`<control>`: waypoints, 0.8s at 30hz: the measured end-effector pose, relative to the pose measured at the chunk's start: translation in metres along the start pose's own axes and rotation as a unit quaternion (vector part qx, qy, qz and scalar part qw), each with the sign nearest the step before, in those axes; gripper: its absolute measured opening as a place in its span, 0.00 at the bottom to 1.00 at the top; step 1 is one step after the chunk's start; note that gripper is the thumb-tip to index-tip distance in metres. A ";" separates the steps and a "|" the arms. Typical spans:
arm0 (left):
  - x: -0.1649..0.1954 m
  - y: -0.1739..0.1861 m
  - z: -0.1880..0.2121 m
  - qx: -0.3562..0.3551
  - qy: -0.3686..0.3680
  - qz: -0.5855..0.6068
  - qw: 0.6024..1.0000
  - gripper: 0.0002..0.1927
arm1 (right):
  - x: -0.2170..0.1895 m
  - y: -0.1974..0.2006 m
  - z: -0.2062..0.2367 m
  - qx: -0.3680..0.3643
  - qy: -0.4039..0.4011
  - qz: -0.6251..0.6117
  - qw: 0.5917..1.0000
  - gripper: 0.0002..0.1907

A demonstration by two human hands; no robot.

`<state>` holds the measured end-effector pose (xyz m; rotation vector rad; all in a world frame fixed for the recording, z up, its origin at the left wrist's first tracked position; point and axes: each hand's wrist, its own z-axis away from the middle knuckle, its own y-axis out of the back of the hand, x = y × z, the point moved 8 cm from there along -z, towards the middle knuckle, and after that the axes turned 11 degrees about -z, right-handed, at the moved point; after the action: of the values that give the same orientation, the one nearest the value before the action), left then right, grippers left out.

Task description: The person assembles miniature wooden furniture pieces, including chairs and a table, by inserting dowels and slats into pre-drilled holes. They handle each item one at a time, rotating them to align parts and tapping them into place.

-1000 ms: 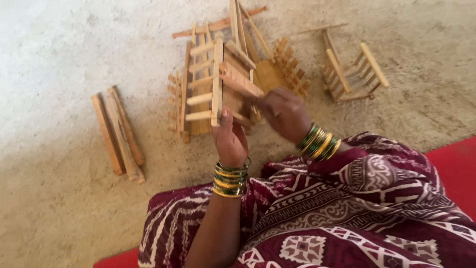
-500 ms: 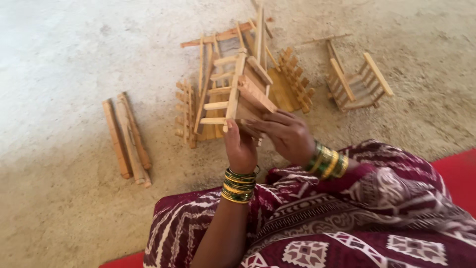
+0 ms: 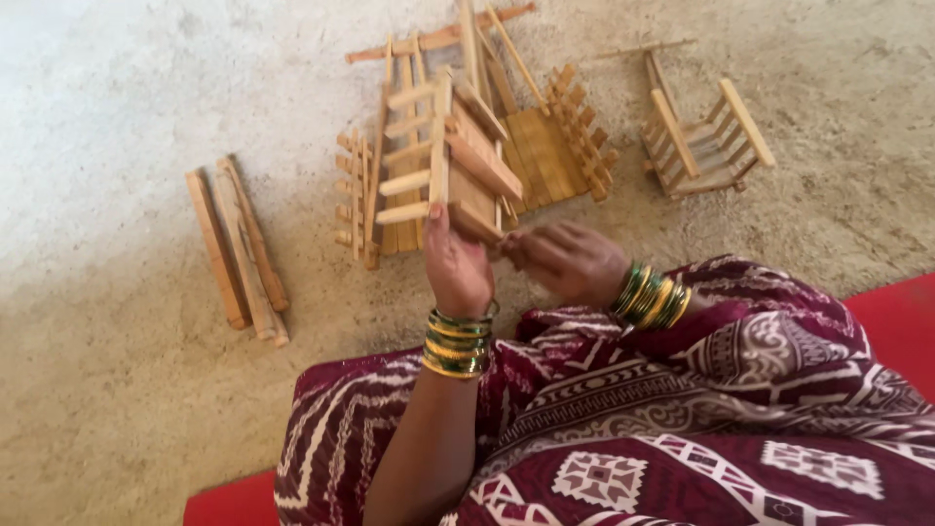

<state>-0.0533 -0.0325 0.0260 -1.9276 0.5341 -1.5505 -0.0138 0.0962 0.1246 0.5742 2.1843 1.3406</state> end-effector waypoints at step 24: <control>0.012 -0.012 0.002 0.008 0.000 0.108 0.994 0.14 | 0.094 -0.004 0.025 0.256 -0.169 -0.206 0.929 0.05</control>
<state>-0.0495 -0.0309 0.0427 -1.7937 0.7034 -1.4126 -0.0722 0.1679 0.0928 0.4497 2.1908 0.4111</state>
